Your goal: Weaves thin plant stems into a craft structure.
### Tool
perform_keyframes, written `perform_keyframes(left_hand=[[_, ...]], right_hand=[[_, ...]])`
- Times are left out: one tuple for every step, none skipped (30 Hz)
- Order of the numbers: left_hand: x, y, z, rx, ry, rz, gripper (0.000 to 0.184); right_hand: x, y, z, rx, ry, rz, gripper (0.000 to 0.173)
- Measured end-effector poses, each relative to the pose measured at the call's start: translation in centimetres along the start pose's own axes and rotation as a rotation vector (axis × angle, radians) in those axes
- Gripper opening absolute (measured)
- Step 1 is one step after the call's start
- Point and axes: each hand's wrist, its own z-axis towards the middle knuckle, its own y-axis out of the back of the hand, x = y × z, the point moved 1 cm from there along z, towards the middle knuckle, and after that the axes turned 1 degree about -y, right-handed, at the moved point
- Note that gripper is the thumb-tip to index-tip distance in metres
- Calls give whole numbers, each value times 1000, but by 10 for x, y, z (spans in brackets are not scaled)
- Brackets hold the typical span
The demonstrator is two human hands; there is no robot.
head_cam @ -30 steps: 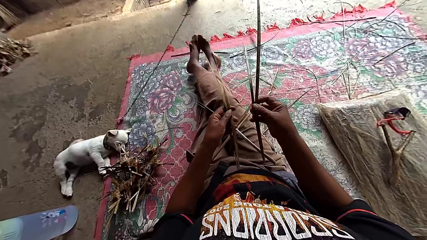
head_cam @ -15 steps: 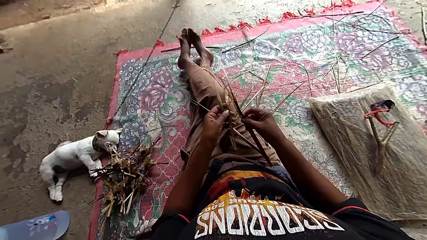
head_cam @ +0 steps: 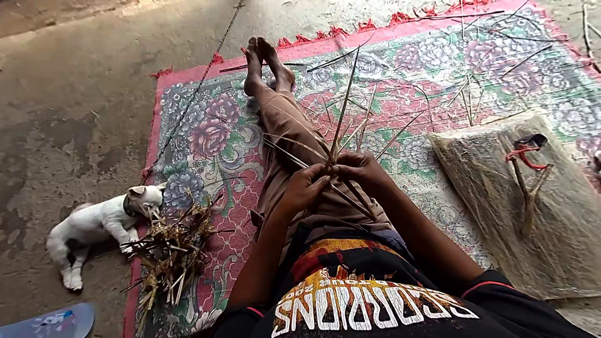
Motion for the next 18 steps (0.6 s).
perform_keyframes(left_hand=[[0,-1,0,-4,6,35,14],[-1,-2,0,-27,15,51,16],[-1,-4,-1,-71,21,44,17],[-1,-5,-1,-128,20,25,16],[0,-7,-1,-182,11,-11,13],[0,-8,0,-224,0,-56,10],[-1,-9,1,-251,7,-120,8],[-1,-10,2,-263,38,-222,7],[-2,-10,3,-267,102,-359,7],[-4,-12,3,-270,181,-500,8],[-6,-12,4,-265,257,-612,10],[-7,-14,4,-266,305,-673,11],[-7,-15,6,-263,326,-689,12],[-5,-16,8,-256,325,-674,11],[-3,-17,10,-247,297,-626,10],[0,-17,11,-244,252,-553,9],[2,-16,11,-237,196,-471,9],[2,-15,10,-224,144,-402,11]], right_hand=[[-1,0,-1,9,-4,-5,6],[-2,0,-2,12,4,-9,6],[-3,-1,-2,4,18,-14,6],[-5,-2,-2,-8,38,-14,6],[-7,-4,-2,-20,55,-6,6],[-9,-6,-2,-32,76,11,6],[-11,-7,-3,-44,98,25,6],[-12,-8,-3,-56,127,38,6],[-13,-8,-4,-66,163,43,6],[-12,-9,-5,-78,193,42,7],[-11,-10,-6,-92,216,41,9],[-9,-10,-6,-99,232,39,10],[-8,-11,-5,-96,236,37,10],[-7,-10,-2,-85,227,26,10],[-6,-8,1,-61,210,12,9],[-4,-6,4,-42,178,-11,8],[-1,-5,6,-34,144,-25,7],[2,-4,7,-33,122,-34,6]])
